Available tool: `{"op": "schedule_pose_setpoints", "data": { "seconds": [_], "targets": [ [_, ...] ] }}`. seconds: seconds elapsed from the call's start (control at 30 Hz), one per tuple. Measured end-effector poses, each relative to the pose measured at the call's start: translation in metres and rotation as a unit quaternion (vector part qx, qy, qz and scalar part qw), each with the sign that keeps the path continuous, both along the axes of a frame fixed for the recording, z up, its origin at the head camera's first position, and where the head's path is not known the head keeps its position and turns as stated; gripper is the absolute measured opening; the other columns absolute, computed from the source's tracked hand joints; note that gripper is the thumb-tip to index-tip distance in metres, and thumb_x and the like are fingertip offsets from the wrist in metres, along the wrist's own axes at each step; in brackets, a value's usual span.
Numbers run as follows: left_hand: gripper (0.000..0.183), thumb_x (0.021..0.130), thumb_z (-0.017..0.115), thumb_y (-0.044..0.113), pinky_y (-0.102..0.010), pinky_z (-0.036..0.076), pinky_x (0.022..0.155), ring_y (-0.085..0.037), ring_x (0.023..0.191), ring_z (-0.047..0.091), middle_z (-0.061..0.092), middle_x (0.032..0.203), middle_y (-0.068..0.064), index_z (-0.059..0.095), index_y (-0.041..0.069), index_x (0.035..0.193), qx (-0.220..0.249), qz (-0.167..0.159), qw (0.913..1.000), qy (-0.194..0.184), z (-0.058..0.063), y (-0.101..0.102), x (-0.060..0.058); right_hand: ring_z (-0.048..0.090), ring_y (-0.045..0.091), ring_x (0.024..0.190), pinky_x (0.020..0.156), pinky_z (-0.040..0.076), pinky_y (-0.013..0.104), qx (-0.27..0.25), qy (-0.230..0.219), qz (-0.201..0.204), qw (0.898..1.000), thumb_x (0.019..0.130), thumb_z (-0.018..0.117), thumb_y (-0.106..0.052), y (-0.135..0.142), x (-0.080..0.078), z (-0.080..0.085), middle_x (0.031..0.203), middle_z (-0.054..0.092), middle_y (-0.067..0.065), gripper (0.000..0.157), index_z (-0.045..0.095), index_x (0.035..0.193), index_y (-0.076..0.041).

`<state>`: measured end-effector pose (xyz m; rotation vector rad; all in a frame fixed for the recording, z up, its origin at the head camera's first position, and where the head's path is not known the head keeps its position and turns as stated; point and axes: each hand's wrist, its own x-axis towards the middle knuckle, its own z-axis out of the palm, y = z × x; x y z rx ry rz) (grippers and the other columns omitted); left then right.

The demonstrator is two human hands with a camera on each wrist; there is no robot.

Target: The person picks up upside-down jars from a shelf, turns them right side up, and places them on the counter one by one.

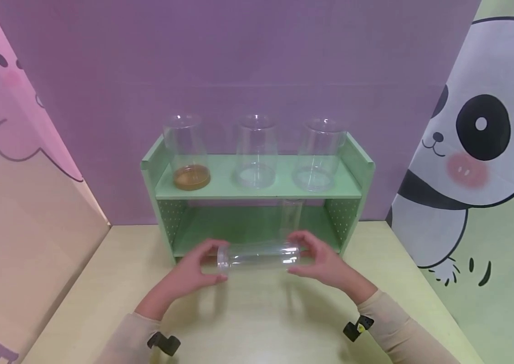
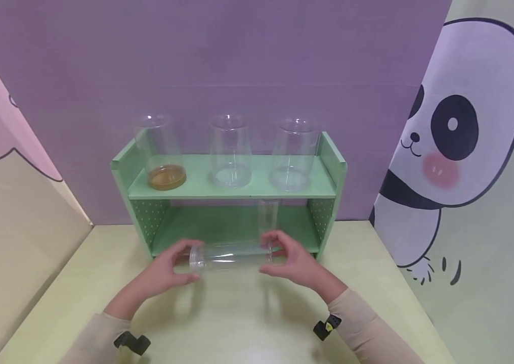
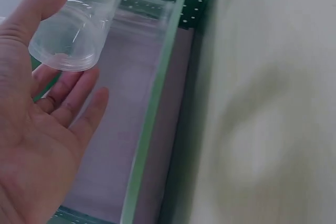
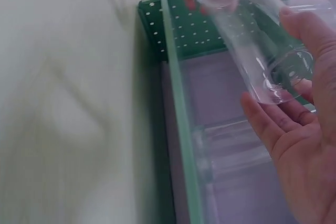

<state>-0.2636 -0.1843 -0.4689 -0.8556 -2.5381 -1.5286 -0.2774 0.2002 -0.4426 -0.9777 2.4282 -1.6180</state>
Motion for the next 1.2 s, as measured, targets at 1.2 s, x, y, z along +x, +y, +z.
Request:
{"op": "schedule_pose_setpoints", "data": {
  "seconds": [1.2],
  "targets": [
    [0.069,0.095,0.086,0.007,-0.029,0.060,0.103,-0.026,0.125,0.064,0.059,0.148,-0.016,0.055,0.002,0.157,0.228,-0.083,0.9700,0.005,0.045,0.058,-0.008,0.061,0.042,0.139,0.120,0.050,0.058,-0.009,-0.053,0.042,0.998,0.089,0.094,-0.011,-0.043,0.009,-0.054,0.146,0.062,0.027,0.069,0.054,0.145,-0.004]
  ]
}}
